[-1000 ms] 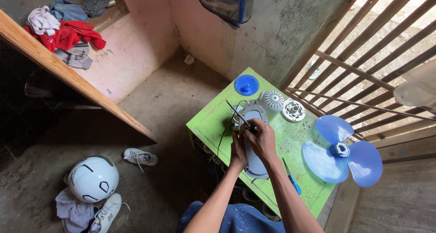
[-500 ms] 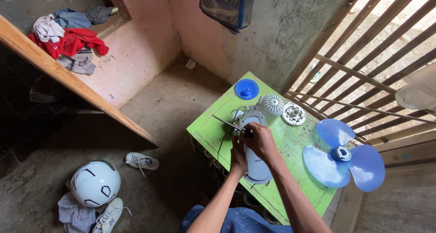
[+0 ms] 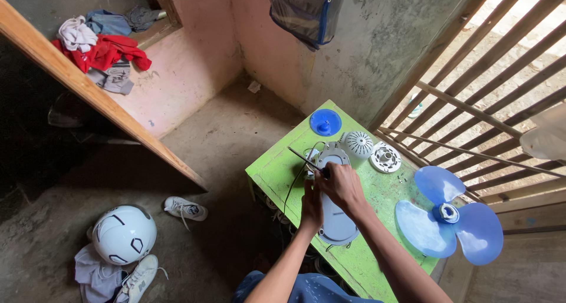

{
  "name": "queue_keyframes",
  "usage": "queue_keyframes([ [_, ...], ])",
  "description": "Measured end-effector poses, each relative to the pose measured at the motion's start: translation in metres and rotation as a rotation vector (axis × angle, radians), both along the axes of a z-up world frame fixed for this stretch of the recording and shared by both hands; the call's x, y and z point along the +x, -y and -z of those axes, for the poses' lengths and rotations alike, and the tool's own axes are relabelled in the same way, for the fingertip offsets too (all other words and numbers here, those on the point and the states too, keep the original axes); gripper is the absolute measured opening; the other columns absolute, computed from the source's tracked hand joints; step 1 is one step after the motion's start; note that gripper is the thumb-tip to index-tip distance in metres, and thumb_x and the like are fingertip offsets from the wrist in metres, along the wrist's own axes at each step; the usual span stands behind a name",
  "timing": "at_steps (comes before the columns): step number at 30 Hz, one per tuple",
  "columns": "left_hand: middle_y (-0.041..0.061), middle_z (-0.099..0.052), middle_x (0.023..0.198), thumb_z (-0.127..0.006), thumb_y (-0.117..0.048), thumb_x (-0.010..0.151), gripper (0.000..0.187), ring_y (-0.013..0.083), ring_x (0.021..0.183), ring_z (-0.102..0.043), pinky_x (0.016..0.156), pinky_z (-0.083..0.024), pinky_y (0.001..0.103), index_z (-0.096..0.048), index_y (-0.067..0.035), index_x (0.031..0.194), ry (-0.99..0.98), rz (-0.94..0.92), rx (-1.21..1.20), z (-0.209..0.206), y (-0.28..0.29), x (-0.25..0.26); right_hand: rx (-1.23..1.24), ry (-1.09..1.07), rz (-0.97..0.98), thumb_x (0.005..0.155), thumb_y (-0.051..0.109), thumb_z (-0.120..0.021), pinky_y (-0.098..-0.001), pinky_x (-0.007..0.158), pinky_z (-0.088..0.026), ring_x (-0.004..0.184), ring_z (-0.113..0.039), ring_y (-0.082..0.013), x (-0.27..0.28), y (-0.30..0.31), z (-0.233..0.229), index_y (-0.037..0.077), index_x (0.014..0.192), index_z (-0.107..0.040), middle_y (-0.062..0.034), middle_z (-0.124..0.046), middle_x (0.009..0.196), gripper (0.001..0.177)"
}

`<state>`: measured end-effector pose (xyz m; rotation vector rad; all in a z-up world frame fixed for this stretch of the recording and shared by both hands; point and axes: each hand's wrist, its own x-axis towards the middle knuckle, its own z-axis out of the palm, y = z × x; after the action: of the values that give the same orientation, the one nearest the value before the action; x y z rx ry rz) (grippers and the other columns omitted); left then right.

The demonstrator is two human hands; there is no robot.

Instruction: The person uses a screwdriver to tighten screws on the back of a disassembled electric fan motor housing. They repeatedly probe and adjust the screws on the grey housing while other fan parts, including a blue blade, sit on the table.

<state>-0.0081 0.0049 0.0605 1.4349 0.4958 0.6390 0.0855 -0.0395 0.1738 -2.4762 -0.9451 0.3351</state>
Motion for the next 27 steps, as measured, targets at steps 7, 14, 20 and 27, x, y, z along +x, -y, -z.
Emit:
queue_keyframes([
  [7,0.031,-0.066,0.120,-0.035,-0.039,0.107,0.049,0.0416,0.102,-0.070,0.075,-0.053,0.047,-0.036,-0.007,0.145,-0.132,0.053,-0.182,0.018,-0.002,0.002,-0.069,0.192,-0.252,0.086,0.027,-0.073,-0.0433,0.046,-0.047,0.052,-0.059,-0.0266,0.006,0.003,0.010,0.002,0.089,-0.060,-0.0139,-0.067,0.076,0.028],
  [14,0.035,-0.034,0.156,-0.038,-0.005,0.103,0.057,0.0570,0.134,-0.047,0.099,-0.048,0.051,-0.031,-0.005,0.159,-0.138,-0.017,0.814,0.072,-0.004,0.005,-0.220,0.419,-0.666,0.079,0.023,-0.073,-0.0389,0.044,-0.046,0.051,-0.057,-0.0244,0.033,-0.010,-0.019,0.005,0.086,-0.065,-0.0087,-0.067,0.076,0.021],
  [20,0.036,-0.032,0.151,-0.040,-0.009,0.103,0.057,0.0552,0.125,-0.049,0.097,-0.045,0.055,-0.028,-0.004,0.158,-0.212,0.016,0.637,0.081,-0.003,0.012,-0.345,0.214,-0.308,0.092,0.037,-0.067,-0.0425,0.048,-0.049,0.052,-0.061,-0.0261,0.022,-0.011,-0.017,0.007,0.076,-0.066,-0.0119,-0.065,0.064,0.034],
  [27,0.028,-0.054,0.139,-0.033,-0.033,0.109,0.050,0.0507,0.116,-0.056,0.087,-0.047,0.056,-0.036,-0.008,0.152,-0.104,0.020,0.059,0.023,-0.001,0.002,-0.112,0.205,-0.127,0.090,0.029,-0.067,-0.0424,0.048,-0.044,0.049,-0.054,-0.0268,0.004,-0.005,0.018,0.004,0.079,-0.060,-0.0166,-0.063,0.064,0.028],
])
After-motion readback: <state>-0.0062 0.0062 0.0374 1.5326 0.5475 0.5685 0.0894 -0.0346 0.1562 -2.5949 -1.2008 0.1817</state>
